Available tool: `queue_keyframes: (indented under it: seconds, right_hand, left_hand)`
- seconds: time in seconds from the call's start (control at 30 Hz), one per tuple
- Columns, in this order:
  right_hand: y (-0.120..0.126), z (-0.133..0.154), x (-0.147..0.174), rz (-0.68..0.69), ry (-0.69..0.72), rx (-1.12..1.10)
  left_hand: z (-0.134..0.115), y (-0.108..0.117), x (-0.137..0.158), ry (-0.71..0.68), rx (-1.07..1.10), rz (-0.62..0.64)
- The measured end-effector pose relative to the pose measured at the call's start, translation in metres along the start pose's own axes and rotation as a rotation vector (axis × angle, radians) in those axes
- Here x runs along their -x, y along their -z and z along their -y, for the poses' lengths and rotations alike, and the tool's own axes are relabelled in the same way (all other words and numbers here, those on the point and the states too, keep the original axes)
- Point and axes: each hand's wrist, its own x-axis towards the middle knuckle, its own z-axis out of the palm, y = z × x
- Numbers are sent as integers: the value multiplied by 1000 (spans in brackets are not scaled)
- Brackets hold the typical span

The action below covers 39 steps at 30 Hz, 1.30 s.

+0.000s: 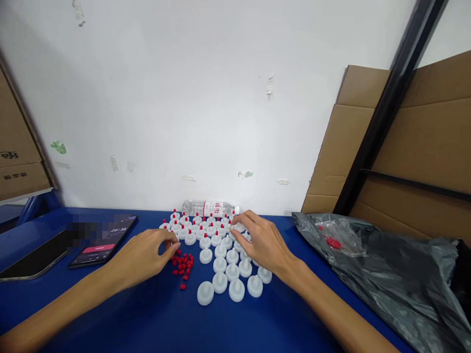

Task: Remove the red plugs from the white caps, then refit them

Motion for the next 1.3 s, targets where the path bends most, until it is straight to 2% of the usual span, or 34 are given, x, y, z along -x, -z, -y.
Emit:
queue_keyframes:
  seconds: [0.07, 0.17, 0.27, 0.4, 0.5, 0.63, 0.7, 0.77, 0.83, 0.87, 0.97, 1.03, 1.17, 1.3]
  right_hand:
    - [-2, 9, 2, 35, 90, -33]
    - [-8, 28, 7, 76, 237, -99]
    - [-13, 48, 12, 106, 361, -187]
    - [-14, 66, 17, 80, 475, -224]
    - [-13, 69, 18, 53, 466, -279]
    - [-12, 66, 16, 42, 457, -299]
    - [-12, 60, 15, 11, 520, -251]
    - [-11, 49, 12, -66, 576, -173]
    - [-8, 34, 8, -147, 512, -114]
    - [-6, 25, 6, -175, 406, -113]
    - [-2, -1, -1, -177, 60, -112]
    - [-2, -15, -4, -115, -57, -79]
    - [-8, -34, -2, 114, -88, -40]
    - [-17, -44, 4, 195, -99, -31]
  left_hand:
    - [-6, 3, 3, -43, 39, -55]
    - [-18, 6, 12, -206, 156, -114]
    - [-31, 4, 23, -391, 222, -64]
    - [-41, -1, 31, -514, 200, -44]
    - [-41, -2, 32, -527, 211, -36]
    - [-41, -1, 31, -532, 272, 41]
    - [-41, 1, 28, -460, 483, 106]
    - [-39, 5, 24, -330, 775, 159]
    - [-34, 12, 18, -229, 956, 139]
    - [-31, 15, 15, -202, 953, 78]
    - [-20, 18, 7, -95, 726, -102]
    - [-13, 14, 4, -56, 514, -146]
    - [-4, 2, 0, -56, 184, -147]
    - [-1, -3, -1, -81, 75, -130]
